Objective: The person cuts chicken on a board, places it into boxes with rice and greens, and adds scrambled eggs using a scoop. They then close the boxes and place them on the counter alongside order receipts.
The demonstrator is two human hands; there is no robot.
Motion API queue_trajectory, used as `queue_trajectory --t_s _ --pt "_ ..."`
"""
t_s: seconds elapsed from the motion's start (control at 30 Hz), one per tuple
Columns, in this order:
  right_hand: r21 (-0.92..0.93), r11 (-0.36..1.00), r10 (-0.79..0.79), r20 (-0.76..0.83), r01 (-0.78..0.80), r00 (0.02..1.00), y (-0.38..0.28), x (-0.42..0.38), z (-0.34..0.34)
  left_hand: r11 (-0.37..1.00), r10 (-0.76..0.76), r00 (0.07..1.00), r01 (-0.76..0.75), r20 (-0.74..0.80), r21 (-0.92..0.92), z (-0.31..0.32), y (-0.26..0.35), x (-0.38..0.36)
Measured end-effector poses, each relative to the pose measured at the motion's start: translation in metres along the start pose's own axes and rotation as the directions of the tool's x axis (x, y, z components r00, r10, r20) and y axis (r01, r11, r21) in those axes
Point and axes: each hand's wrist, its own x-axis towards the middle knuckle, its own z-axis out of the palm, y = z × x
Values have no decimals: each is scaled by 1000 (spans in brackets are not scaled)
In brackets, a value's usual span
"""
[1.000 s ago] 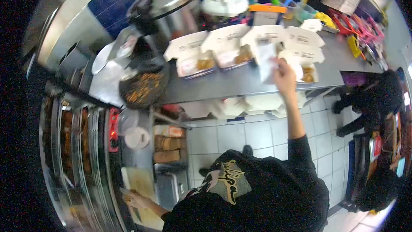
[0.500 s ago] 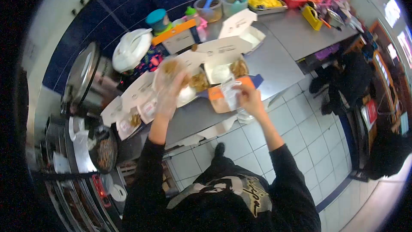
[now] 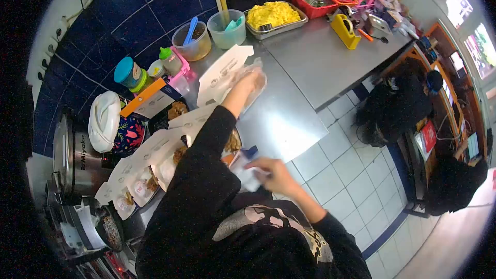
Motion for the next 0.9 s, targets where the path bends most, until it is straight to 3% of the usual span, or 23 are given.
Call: queue_trajectory --t_s 0.03,0.07,0.13,0.17,0.2,0.23,0.27,0.3,0.33,0.37,0.43,0.5,0.57,0.6,0.63,0.67,0.73,0.8,0.9 --pt "22 1000 13 -10 -12 1000 5 5 -29 981 -102 994 95 35 167 15 27 -20" --pt "55 985 167 -10 -166 986 1 13 -62 927 -209 976 181 53 329 39 67 -52" --pt "17 993 116 -244 -115 963 36 38 -112 966 16 966 -80 256 244 34 83 -95" --pt "30 989 147 -308 -144 940 50 59 -134 989 87 939 -120 333 81 38 97 -146" --pt "-160 957 162 -393 -241 905 42 85 -146 985 173 903 -152 394 -85 39 119 -195" --pt "-359 905 38 -464 -227 885 71 115 -156 732 133 757 -510 640 451 22 144 -220" --pt "-342 928 -46 -499 -148 865 86 148 -158 943 58 915 -181 398 279 31 162 -267" --pt "-464 884 -210 -485 -47 849 109 186 -155 595 344 841 -539 417 596 6 153 -300" --pt "-578 815 -367 -451 47 813 131 220 -149 934 340 940 -337 -9 122 -16 133 -329" --pt "-566 822 -360 -433 62 827 146 244 -140 692 384 923 -270 -26 669 -16 152 -360" --pt "-553 832 -216 -241 49 946 166 278 -118 868 446 856 -341 -261 362 -62 124 -408" --pt "-560 829 -140 -194 8 971 183 282 -111 933 319 656 -90 -684 348 -97 83 -456" --pt "-543 836 14 -127 -82 992 193 269 -122 960 212 778 -280 -591 -24 -148 15 -501" --pt "-506 853 98 -81 -126 992 190 252 -133 960 193 764 -275 -616 -41 -143 1 -505" --pt "-547 836 -22 -133 -54 991 184 233 -140 940 63 733 185 -677 288 -133 -10 -502" --pt "-587 809 -150 -177 18 973 183 212 -149 624 -26 649 605 -760 495 -126 -22 -498" --pt "-606 786 -47 -256 -122 966 201 173 -179 692 148 690 440 -709 573 -147 -79 -476" --pt "-617 775 -27 -249 -137 968 211 134 -211 790 267 634 288 -726 541 -118 -69 -426" --pt "-603 763 64 -290 -234 955 187 87 -225 831 315 607 194 -729 521 -126 -119 -399"
